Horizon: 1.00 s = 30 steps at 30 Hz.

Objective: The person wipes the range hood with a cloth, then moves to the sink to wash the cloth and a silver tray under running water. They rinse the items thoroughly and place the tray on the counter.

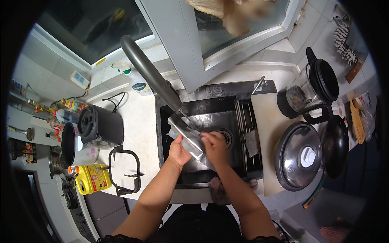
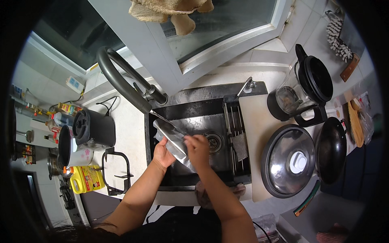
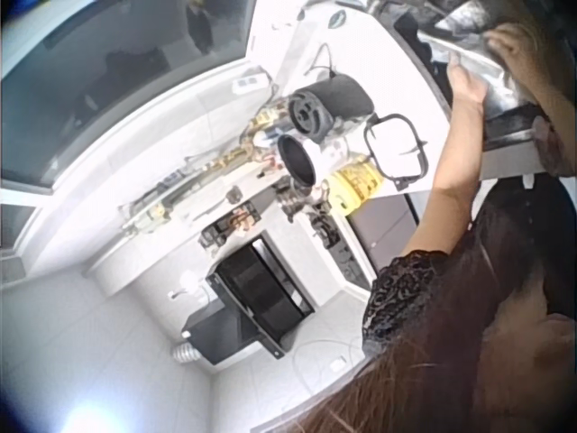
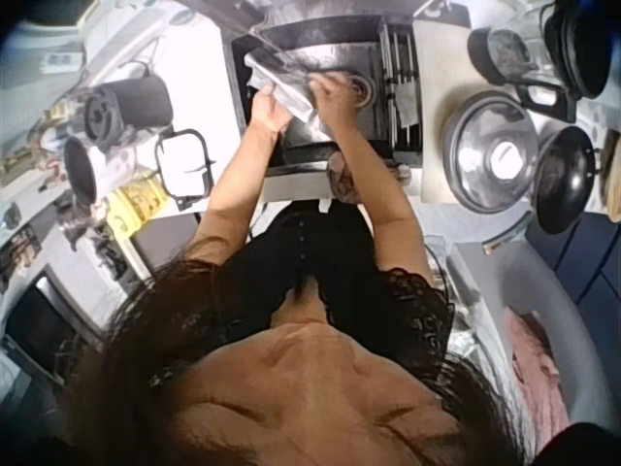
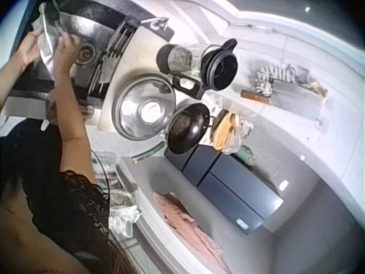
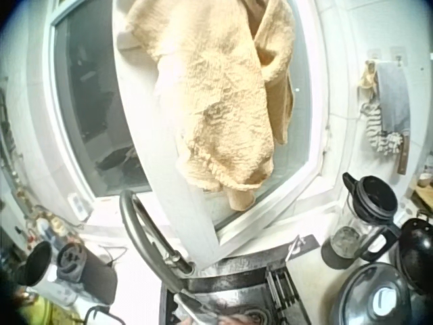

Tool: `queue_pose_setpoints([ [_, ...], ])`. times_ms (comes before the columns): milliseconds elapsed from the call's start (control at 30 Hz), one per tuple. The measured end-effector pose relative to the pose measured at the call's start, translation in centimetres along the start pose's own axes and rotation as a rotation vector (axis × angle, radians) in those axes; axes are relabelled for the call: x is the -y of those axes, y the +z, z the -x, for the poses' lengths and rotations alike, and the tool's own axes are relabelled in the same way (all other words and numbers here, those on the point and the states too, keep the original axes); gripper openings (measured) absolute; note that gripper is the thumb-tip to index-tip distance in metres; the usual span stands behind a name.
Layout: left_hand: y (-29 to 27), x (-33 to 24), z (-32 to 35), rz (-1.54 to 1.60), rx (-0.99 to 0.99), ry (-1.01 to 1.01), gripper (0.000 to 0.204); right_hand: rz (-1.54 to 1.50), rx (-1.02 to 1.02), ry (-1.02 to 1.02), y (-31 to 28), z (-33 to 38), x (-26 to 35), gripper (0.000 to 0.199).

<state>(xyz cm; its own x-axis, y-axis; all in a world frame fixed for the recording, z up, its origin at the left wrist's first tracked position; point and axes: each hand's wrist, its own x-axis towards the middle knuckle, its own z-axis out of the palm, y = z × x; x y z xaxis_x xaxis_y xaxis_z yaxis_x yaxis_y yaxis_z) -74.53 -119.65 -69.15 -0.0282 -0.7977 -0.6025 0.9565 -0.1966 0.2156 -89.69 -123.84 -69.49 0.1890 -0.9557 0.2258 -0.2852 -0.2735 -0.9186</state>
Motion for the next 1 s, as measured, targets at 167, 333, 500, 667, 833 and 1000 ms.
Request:
queue_pose_setpoints([
  [167, 1.0, 0.5, 0.2, 0.007, -0.029, -0.024, 0.048, 0.104, -0.106, 0.131, 0.6, -0.1, -4.1, 0.015],
  [333, -0.7, 0.3, -0.7, 0.028, -0.026, -0.016, 0.047, 0.040, -0.015, -0.093, 1.1, 0.9, -2.6, 0.015],
  [500, 0.0, 0.2, -0.5, -0.002, -0.043, 0.015, 0.048, 0.049, -0.084, 0.087, 0.0, -0.4, -3.3, 0.014],
  [667, 0.8, 0.6, -2.0, -0.325, -0.124, -0.010, 0.034, 0.179, 0.002, 0.050, 0.4, -0.2, -4.8, 0.015],
  [833, 2.1, 0.3, -1.7, -0.656, -0.227, 0.027, 0.028, -0.064, -0.047, 0.039, 1.3, -1.6, 0.2, 0.016],
  [1000, 2.7, 0.3, -1.0, -0.204, -0.060, -0.094, 0.048, 0.010, -0.052, 0.042, 2.8, -1.2, -1.1, 0.018],
])
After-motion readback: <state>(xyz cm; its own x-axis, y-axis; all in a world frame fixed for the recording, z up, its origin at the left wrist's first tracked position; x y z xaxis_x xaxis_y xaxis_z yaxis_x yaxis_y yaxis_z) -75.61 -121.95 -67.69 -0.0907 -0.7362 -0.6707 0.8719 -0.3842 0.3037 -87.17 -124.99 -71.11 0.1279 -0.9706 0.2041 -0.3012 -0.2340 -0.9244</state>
